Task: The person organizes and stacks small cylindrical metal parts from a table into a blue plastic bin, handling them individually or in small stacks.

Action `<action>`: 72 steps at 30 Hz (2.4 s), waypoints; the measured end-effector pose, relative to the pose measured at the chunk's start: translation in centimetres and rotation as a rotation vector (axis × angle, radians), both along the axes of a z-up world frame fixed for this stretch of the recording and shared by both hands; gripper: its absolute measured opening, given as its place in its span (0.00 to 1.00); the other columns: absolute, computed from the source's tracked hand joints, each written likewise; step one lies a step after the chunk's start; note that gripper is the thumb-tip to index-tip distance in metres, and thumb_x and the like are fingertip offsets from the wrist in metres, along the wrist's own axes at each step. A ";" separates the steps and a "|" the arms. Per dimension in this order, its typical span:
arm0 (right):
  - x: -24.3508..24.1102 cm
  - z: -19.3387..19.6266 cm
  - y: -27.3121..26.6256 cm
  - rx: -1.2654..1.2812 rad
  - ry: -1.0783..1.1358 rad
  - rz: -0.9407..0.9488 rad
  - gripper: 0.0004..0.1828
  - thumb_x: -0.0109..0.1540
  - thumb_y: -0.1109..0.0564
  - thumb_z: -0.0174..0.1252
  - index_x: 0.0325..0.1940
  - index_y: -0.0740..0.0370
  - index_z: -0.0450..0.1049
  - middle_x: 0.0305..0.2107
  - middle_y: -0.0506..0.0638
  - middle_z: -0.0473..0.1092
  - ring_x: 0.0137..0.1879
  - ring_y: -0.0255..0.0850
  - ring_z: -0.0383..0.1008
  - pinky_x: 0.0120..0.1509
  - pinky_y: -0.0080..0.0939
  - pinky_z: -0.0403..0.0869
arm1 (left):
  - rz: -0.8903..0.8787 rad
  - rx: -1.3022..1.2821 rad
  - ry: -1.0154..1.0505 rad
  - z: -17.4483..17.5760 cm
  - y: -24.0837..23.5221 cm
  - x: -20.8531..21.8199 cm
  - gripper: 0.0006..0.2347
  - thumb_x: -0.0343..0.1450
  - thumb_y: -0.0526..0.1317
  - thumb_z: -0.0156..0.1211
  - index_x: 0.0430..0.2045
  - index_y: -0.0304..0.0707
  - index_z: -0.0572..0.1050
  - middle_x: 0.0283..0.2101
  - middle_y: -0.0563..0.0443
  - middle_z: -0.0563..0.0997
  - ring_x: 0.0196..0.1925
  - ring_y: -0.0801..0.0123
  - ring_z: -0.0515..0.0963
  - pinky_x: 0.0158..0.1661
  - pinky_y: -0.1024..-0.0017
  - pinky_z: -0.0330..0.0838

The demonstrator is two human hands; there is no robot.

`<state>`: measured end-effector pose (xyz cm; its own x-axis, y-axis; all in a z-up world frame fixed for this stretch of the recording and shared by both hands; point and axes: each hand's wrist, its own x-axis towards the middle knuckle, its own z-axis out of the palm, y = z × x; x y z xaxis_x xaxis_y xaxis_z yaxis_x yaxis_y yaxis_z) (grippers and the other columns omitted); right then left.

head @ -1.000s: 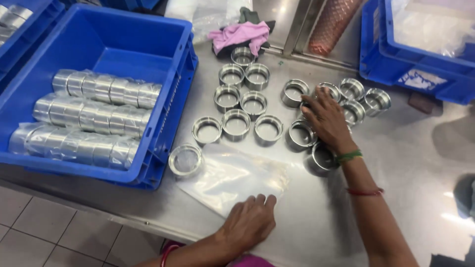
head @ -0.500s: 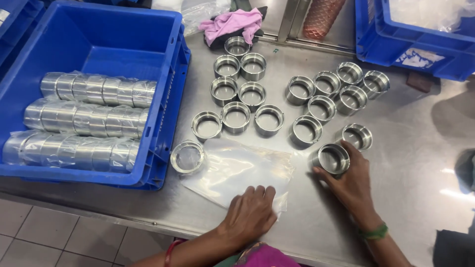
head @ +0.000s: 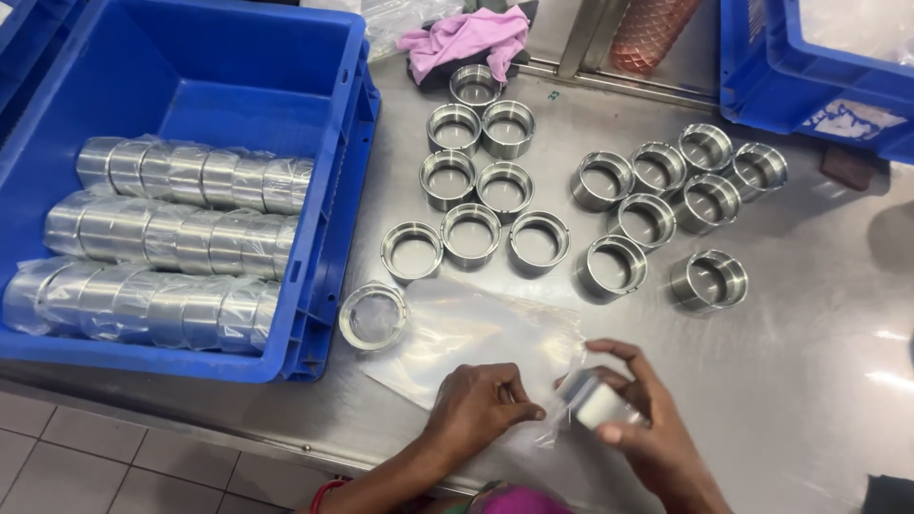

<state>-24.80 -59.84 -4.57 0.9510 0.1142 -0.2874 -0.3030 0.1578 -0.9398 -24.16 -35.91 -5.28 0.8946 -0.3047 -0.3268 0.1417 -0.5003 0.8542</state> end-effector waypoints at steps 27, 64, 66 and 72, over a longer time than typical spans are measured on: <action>-1.6 0.9 5.2 -0.751 -0.262 0.063 0.47 0.43 0.46 0.79 0.62 0.58 0.67 0.35 0.53 0.74 0.36 0.39 0.75 0.39 0.39 0.75 | -0.163 -0.162 -0.606 5.9 -1.1 0.9 0.07 0.76 0.40 0.53 0.33 0.36 0.70 0.19 0.44 0.75 0.21 0.55 0.79 0.25 0.61 0.71; 23.5 3.2 5.5 -0.737 -0.518 -0.137 0.23 0.62 0.44 0.66 0.43 0.68 0.72 0.34 0.54 0.73 0.38 0.40 0.74 0.38 0.42 0.74 | -0.141 0.214 -0.737 -5.4 -2.8 -3.7 0.26 0.69 0.47 0.61 0.60 0.36 0.66 0.49 0.35 0.75 0.44 0.51 0.82 0.40 0.57 0.78; 28.3 2.0 5.9 -0.718 -0.416 -0.140 0.23 0.58 0.42 0.65 0.42 0.64 0.72 0.33 0.52 0.74 0.36 0.39 0.76 0.35 0.43 0.75 | -0.184 0.366 -0.670 -8.6 -4.9 -2.9 0.23 0.70 0.46 0.59 0.59 0.37 0.67 0.49 0.35 0.74 0.44 0.50 0.81 0.38 0.55 0.78; 34.8 -4.0 2.8 -1.330 -0.821 0.111 0.27 0.67 0.36 0.60 0.37 0.65 0.81 0.32 0.65 0.75 0.46 0.58 0.72 0.52 0.59 0.71 | -0.164 0.460 -0.491 -13.6 -6.7 -1.9 0.06 0.82 0.35 0.51 0.38 0.35 0.75 0.38 0.39 0.80 0.34 0.55 0.85 0.30 0.54 0.79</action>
